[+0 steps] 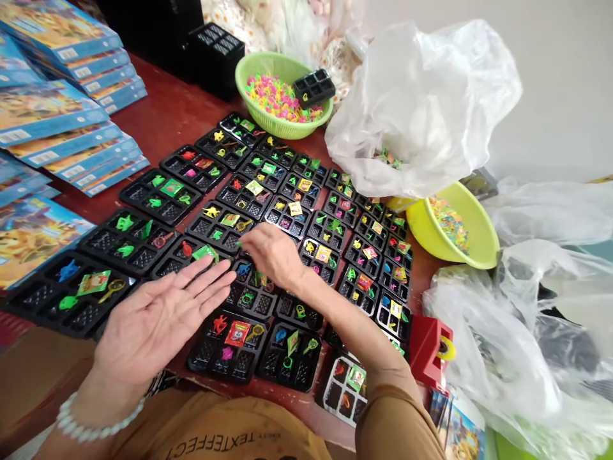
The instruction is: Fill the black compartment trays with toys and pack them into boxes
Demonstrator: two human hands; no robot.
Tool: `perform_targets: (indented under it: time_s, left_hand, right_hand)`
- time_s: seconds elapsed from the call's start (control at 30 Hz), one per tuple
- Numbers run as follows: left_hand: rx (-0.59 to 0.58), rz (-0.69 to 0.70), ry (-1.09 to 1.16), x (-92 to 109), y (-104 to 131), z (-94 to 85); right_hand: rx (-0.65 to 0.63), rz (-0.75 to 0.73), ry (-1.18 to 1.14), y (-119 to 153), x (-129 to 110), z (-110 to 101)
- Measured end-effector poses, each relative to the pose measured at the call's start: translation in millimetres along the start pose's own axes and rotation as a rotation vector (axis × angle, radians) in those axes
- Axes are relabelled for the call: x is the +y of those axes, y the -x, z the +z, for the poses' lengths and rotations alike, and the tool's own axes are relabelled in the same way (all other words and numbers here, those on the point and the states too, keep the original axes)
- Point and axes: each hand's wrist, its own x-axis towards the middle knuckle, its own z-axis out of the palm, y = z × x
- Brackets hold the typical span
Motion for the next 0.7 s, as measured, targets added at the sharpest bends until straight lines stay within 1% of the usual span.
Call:
perform_targets:
  time_s: [0.07, 0.17, 0.23, 0.3, 0.33, 0.37, 0.43, 0.5, 0.53, 0.6, 0.63, 0.67, 0.7]
  left_hand:
    - [0.013, 0.014, 0.014, 3.9, 2.4, -8.4]
    - [0.02, 0.046, 0.026, 7.9, 3.1, -21.7]
    - [0.002, 0.082, 0.004, 9.1, 1.3, -28.7]
    - [-0.033, 0.138, -0.04, 9.5, -1.3, -32.9]
    - [-0.047, 0.167, -0.067, 9.5, -2.4, -33.8]
    - [-0.053, 0.193, -0.096, 9.4, -3.3, -34.0]
    - [-0.046, 0.233, -0.159, 8.7, -3.6, -32.8]
    - [-0.033, 0.293, -0.228, 6.8, -1.8, -31.2]
    - [-0.03, 0.348, -0.267, 5.5, -0.2, -31.0]
    - [-0.013, 0.517, -0.365, 2.8, 3.8, -33.8]
    - [0.015, 0.63, -0.428, 2.2, 6.0, -37.3]
    - [0.062, 0.759, -0.504, 2.5, 8.3, -42.4]
    - [0.122, 0.891, -0.595, 4.0, 10.5, -49.2]
  right_hand:
    - [-0.013, 0.113, 0.119, -6.1, 22.5, -2.8]
    - [-0.117, 0.207, 0.256, -11.0, 43.5, -2.5]
    - [-0.141, 0.233, 0.292, -11.8, 48.1, -0.8]
    - [-0.098, 0.23, 0.27, -10.3, 45.0, -0.3]
    - [-0.067, 0.215, 0.239, -8.1, 39.8, -0.8]
    - [-0.044, 0.191, 0.198, -4.7, 31.6, -1.9]
    - [-0.028, 0.113, 0.091, 7.0, 5.4, -5.4]
    - [-0.046, -0.025, -0.06, 25.5, -31.6, -10.2]
    - [-0.079, -0.117, -0.157, 36.7, -51.8, -13.1]
    - [-0.169, -0.302, -0.374, 60.6, -88.5, -19.6]
    - [-0.236, -0.329, -0.443, 72.3, -102.7, -22.7]
    - [-0.287, -0.324, -0.484, 83.3, -113.3, -25.0]
    - [-0.323, -0.28, -0.495, 93.2, -120.3, -26.3]
